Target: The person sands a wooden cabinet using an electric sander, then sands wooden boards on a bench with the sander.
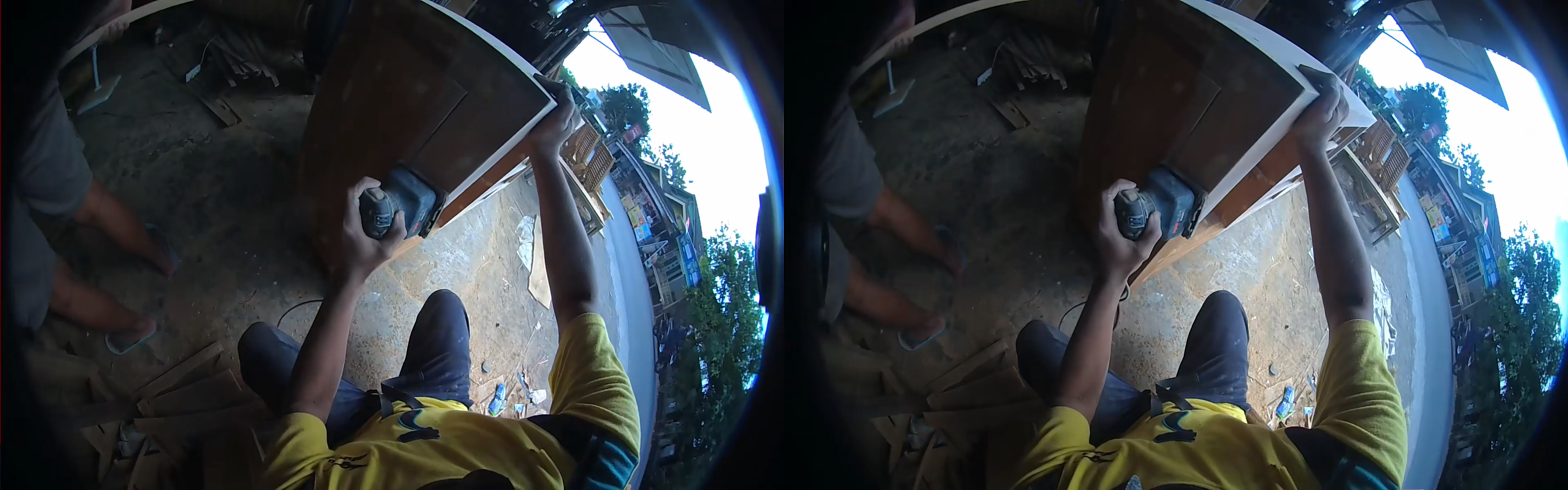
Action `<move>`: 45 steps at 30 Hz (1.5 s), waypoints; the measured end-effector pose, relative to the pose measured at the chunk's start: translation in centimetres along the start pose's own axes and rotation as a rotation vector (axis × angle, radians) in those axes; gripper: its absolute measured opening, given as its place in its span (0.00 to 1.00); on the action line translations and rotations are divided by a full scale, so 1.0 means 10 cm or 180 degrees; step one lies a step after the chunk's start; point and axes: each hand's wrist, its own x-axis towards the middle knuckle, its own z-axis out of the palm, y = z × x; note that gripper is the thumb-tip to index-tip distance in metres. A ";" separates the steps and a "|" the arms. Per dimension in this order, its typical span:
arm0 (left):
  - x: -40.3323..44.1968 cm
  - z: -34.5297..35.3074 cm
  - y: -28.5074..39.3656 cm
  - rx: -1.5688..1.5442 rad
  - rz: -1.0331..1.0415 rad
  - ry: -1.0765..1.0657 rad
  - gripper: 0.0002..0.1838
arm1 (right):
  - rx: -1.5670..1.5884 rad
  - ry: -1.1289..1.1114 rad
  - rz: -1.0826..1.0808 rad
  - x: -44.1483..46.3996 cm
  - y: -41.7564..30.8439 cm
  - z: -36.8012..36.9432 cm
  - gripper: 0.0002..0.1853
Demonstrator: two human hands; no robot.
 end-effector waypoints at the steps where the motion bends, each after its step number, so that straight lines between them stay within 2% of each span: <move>1: 0.23 0.06 0.16 0.0030 0.0238 -0.0094 0.33 | -0.0053 0.0002 0.0027 -0.01 -0.07 -0.01 0.28; 4: 0.96 0.27 0.57 0.0076 0.0942 -0.0218 0.33 | 0.0009 0.0054 0.0262 0.01 -0.18 -0.02 0.30; 5: 1.21 0.34 0.73 0.0164 0.1210 -0.0065 0.32 | 0.0106 0.0078 0.0390 0.00 -0.15 -0.01 0.30; 6: 1.41 0.33 0.96 0.0414 0.1266 -0.0088 0.30 | 0.0212 0.0096 0.0509 -0.01 -0.14 0.01 0.30; 8: 1.74 0.42 1.11 0.0270 0.1436 -0.0063 0.28 | 0.0204 0.0119 0.0521 -0.03 -0.15 0.03 0.30; 10: 1.75 0.43 1.07 0.0136 0.1396 -0.0117 0.28 | 0.0443 0.0038 0.0721 -0.01 -0.14 0.02 0.30; 12: 1.62 0.36 0.93 0.0126 0.1355 -0.0125 0.28 | 0.0301 0.0031 0.0595 -0.01 -0.13 0.00 0.31; 15: 1.08 0.22 0.56 0.0095 0.0790 -0.0186 0.30 | -0.0021 0.0071 0.0043 -0.01 -0.19 0.01 0.30; 18: 1.18 0.23 0.64 0.0165 0.0890 -0.0160 0.30 | -0.0366 0.0070 -0.0106 -0.02 -0.18 0.00 0.30; 20: 1.57 0.29 0.87 0.0284 0.1178 -0.0247 0.30 | -0.0175 0.0042 -0.0015 0.03 -0.16 0.01 0.30; 21: 1.77 0.34 1.00 0.0184 0.1121 -0.0375 0.28 | -0.0094 0.0028 0.0147 0.02 -0.22 0.01 0.30; 22: 1.96 0.44 1.06 0.0010 0.1525 -0.0234 0.27 | -0.0018 0.0003 0.0311 0.00 -0.28 -0.01 0.30; 24: 2.17 0.46 1.09 0.0370 0.1288 -0.0333 0.27 | -0.0424 0.0086 0.0108 -0.03 -0.24 -0.02 0.29; 26: 2.08 0.40 1.00 0.0280 0.1311 -0.0340 0.27 | 0.0065 -0.0007 0.0376 -0.02 -0.17 0.01 0.29; 30: 1.50 0.20 0.78 0.0579 0.1193 -0.0364 0.28 | -0.0089 -0.0066 0.0279 -0.02 -0.21 -0.02 0.29; 32: 1.59 0.23 0.75 0.0515 0.1234 -0.0370 0.28 | -0.0177 -0.0045 0.0189 -0.03 -0.19 0.00 0.29; 35: 1.94 0.37 0.95 0.0306 0.1212 -0.0332 0.27 | 0.0350 0.0023 0.0410 -0.02 -0.21 0.02 0.28; 37: 2.10 0.47 1.04 0.0251 0.1392 -0.0291 0.27 | 0.0119 -0.0042 0.0349 -0.03 -0.21 -0.01 0.27; 40: 1.79 0.43 1.17 0.0092 0.1344 -0.0434 0.28 | 0.0039 -0.0054 0.0318 -0.03 -0.17 0.01 0.27; 41: 1.62 0.39 1.11 0.0390 0.1435 -0.0335 0.29 | -0.0128 -0.0080 0.0145 -0.04 -0.15 0.01 0.27; 42: 1.45 0.36 1.10 0.0331 0.1209 -0.0405 0.29 | -0.0297 -0.0103 -0.0032 -0.03 -0.13 0.01 0.27; 43: 1.37 0.35 1.08 0.0234 0.1134 -0.0401 0.29 | 0.0028 -0.0015 0.0306 -0.03 -0.24 0.00 0.26; 45: 1.38 0.39 1.08 0.0031 0.1013 -0.0390 0.28 | 0.0036 0.0005 0.0291 -0.02 -0.22 0.00 0.26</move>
